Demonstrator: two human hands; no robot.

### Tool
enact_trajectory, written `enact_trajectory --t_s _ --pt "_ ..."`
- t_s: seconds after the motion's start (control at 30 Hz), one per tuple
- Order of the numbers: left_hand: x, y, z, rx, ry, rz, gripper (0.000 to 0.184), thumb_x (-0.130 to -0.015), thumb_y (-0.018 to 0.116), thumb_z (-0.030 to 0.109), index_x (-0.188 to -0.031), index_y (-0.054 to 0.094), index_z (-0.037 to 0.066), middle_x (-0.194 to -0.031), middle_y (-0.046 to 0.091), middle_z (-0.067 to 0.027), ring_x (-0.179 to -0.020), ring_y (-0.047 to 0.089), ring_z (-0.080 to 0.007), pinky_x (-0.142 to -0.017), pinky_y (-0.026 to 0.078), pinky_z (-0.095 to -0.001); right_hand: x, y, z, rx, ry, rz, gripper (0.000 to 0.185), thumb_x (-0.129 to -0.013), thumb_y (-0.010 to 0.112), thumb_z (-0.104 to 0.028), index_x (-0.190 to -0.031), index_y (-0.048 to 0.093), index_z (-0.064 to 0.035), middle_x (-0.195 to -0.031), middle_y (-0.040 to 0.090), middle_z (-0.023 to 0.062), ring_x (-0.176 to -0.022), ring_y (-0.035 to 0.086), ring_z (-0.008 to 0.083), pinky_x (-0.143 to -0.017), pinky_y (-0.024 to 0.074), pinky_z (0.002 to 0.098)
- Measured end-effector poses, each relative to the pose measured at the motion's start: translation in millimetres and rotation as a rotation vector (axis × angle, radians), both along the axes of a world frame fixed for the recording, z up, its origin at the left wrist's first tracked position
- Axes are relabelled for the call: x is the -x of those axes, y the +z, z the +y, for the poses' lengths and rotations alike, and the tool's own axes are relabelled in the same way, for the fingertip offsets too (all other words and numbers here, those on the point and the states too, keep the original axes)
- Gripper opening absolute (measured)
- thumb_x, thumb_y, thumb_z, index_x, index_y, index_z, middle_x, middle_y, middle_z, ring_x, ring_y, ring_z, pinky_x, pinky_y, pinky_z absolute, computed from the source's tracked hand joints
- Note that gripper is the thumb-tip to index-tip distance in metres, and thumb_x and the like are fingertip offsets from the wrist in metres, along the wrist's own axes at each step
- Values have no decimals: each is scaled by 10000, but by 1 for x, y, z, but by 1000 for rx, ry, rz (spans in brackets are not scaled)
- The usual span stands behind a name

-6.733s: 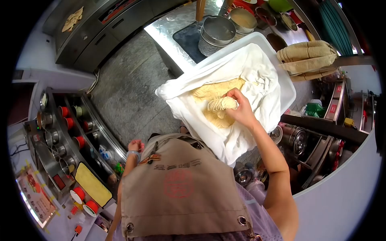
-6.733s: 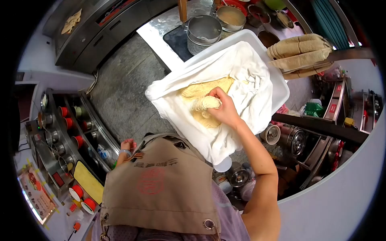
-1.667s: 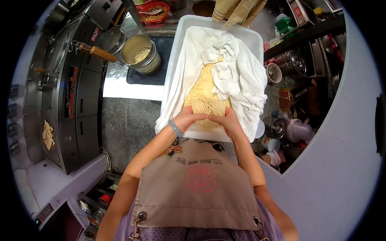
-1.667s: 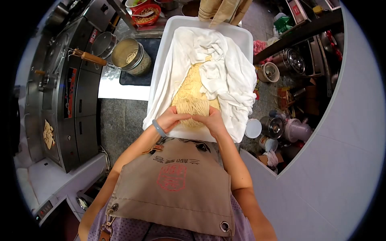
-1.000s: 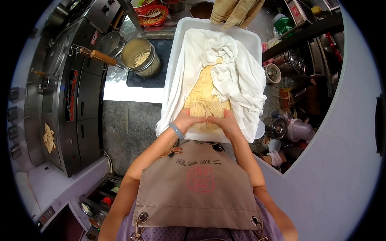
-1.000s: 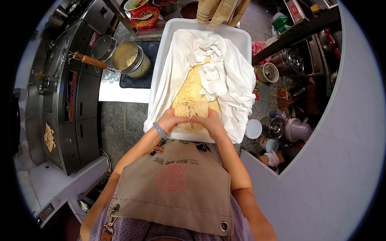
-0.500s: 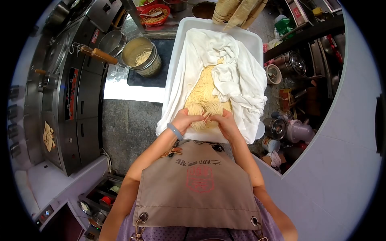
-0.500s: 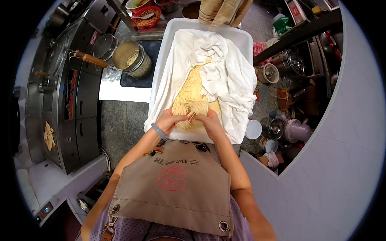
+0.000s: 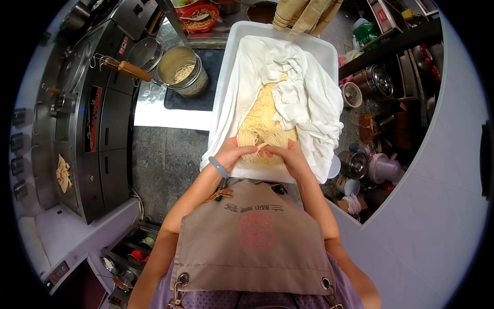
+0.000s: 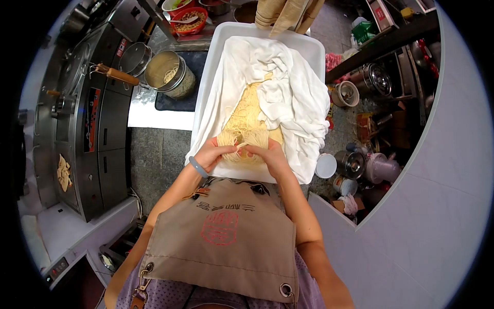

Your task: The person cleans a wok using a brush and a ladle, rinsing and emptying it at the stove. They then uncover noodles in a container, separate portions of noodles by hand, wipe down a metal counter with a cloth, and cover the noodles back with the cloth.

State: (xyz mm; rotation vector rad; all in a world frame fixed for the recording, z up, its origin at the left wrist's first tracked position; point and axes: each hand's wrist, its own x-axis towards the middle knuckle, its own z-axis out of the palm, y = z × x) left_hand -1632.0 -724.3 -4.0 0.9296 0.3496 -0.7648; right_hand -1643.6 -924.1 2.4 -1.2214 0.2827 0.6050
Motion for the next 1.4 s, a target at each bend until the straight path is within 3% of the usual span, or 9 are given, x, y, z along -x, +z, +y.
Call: enact_trajectory --t_s 0.2,0.37,0.6,1.0,1.2,1.4 --pt "5 4 -4 -60 -30 -33 262 -743 639 -49 -999 584 -30 -904 647 -91 -856 618 -157 -789 486 -263 3 5 12 -33 -91 21 235 -750 656 -42 -974 594 -4 -878 649 70 -776 603 118 -713 466 244" --pt "5 5 -3 -49 -26 -62 359 -711 658 -73 -1054 568 -23 -966 635 -84 -869 613 -156 -787 487 -263 3 4 8 30 -69 25 332 -738 668 -28 -1054 571 5 -966 639 67 -849 605 129 -767 470 254" --pt "6 2 -9 -95 -50 -85 410 -710 655 -79 -1100 549 -11 -1018 620 -76 -904 602 -146 -800 484 -264 6 7 20 39 -140 -38 329 -731 669 -24 -1044 572 1 -968 635 65 -849 601 123 -759 471 253" --pt "2 7 -10 43 -69 -40 340 -747 659 -18 -1070 554 -1 -1018 609 -65 -956 572 -144 -857 450 -266 5 10 16 17 -124 13 306 -714 615 -16 -1017 576 10 -946 631 51 -844 578 106 -753 450 238" --pt "-9 11 5 -6 94 -104 208 -762 595 -37 -964 546 -22 -865 593 -67 -793 590 -152 -756 464 -258 1 11 -11 27 -63 -8 332 -703 575 -9 -1031 539 32 -930 613 60 -813 574 124 -737 445 239" --pt "-19 14 24 58 -76 -131 165 -793 568 -11 -956 543 -18 -802 554 -31 -673 512 -119 -648 427 -240 -2 38 -13 32 -255 34 235 -689 541 17 -924 554 18 -783 607 59 -686 561 127 -652 440 225"
